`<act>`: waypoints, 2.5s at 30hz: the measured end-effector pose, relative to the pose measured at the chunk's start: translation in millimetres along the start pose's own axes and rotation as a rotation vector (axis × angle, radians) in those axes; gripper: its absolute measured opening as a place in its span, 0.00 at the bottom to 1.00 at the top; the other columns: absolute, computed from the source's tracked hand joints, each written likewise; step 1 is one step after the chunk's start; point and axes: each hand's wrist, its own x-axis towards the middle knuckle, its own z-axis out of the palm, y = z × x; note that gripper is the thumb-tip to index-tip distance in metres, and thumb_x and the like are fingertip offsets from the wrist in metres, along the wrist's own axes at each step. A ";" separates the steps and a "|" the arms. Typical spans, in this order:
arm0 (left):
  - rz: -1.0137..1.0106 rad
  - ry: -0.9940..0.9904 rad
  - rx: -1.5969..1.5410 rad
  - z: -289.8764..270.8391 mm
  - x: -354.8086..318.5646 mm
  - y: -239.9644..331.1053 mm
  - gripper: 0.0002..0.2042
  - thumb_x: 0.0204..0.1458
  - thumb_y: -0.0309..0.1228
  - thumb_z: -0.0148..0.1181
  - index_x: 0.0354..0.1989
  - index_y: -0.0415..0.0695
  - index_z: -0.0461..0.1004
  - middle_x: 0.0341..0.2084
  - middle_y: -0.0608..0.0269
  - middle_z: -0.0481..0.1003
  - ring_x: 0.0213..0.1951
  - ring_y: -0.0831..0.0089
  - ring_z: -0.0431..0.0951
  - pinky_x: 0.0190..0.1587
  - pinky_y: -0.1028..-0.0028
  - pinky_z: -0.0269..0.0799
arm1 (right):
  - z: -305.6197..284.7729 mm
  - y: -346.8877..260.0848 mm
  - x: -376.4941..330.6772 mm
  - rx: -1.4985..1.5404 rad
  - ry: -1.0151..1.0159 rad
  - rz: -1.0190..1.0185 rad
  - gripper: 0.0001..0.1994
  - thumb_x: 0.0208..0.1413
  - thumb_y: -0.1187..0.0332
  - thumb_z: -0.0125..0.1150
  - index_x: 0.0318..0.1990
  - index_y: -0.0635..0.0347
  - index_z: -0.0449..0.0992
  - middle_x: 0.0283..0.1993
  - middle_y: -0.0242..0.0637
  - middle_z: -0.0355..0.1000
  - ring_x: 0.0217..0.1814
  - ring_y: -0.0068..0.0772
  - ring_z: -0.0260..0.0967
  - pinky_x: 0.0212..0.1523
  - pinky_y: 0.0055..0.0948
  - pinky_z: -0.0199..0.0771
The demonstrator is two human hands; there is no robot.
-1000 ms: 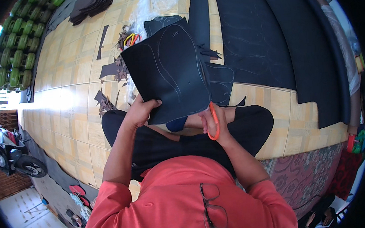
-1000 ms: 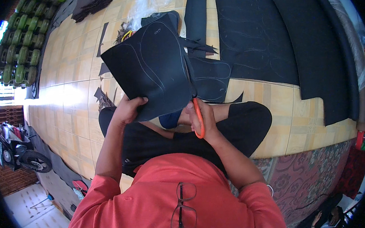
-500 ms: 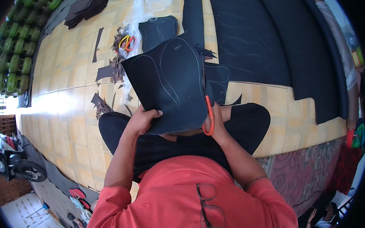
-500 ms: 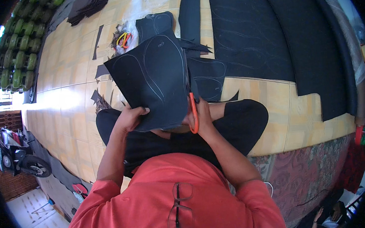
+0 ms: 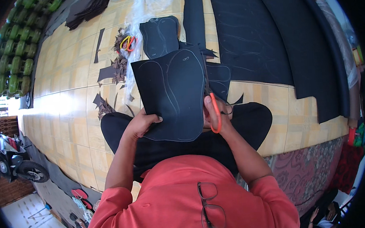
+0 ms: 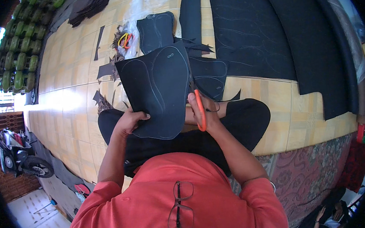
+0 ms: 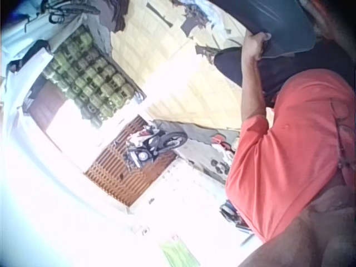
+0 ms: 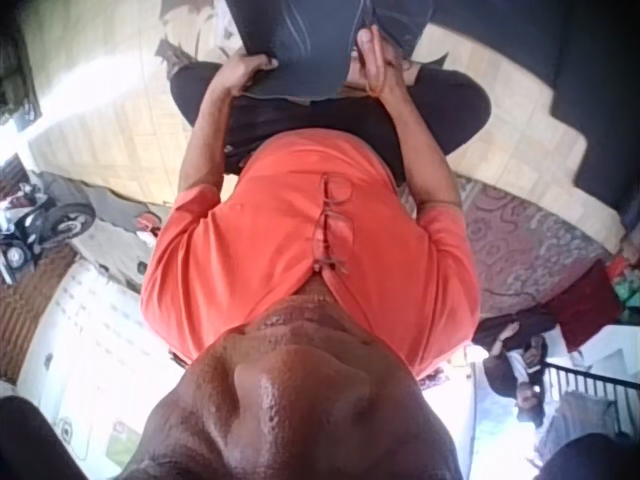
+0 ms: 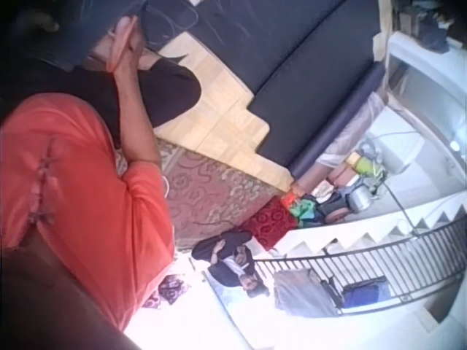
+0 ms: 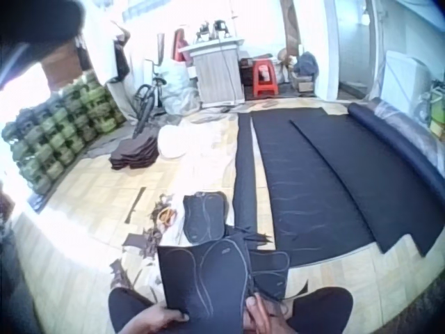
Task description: The person sits on the floor and uses orange-handled scissors to cut out multiple shoe sole shapes from a large black sheet of material. The person follows pre-drawn outlines, cutting one shape at a time and placing the finished pieces aside.
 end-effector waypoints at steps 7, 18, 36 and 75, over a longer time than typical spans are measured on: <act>0.003 -0.022 0.111 -16.8 3.7 2.4 0.18 0.40 0.29 0.62 0.42 0.39 0.75 0.21 0.70 0.72 0.19 0.82 0.66 0.20 0.80 0.59 | -6.5 -8.4 -1.6 0.091 -0.039 0.004 0.25 0.65 0.48 0.45 0.26 0.62 0.67 0.14 0.29 0.60 0.13 0.20 0.60 0.14 0.22 0.61; -0.011 -0.060 0.218 -40.7 11.2 -4.9 0.18 0.36 0.27 0.63 0.40 0.37 0.76 0.26 0.66 0.75 0.29 0.77 0.73 0.33 0.78 0.68 | -27.1 -18.8 -6.0 0.026 -0.139 0.069 0.22 0.66 0.51 0.45 0.29 0.62 0.67 0.16 0.26 0.58 0.12 0.17 0.56 0.14 0.21 0.58; -0.065 -0.290 -0.521 -60.1 38.7 -33.9 0.26 0.60 0.50 0.51 0.49 0.35 0.73 0.38 0.58 0.79 0.38 0.70 0.79 0.43 0.68 0.76 | -35.2 16.1 11.3 0.551 0.061 0.068 0.09 0.51 0.70 0.58 0.38 0.60 0.67 0.36 0.28 0.62 0.37 0.21 0.63 0.42 0.26 0.67; 0.400 0.070 -0.641 28.4 3.1 15.4 0.20 0.49 0.18 0.58 0.53 0.33 0.67 0.44 0.53 0.75 0.46 0.63 0.77 0.50 0.66 0.75 | 1.2 1.5 3.3 -0.066 0.073 -0.282 0.24 0.67 0.51 0.39 0.31 0.65 0.68 0.16 0.28 0.60 0.13 0.18 0.58 0.13 0.19 0.57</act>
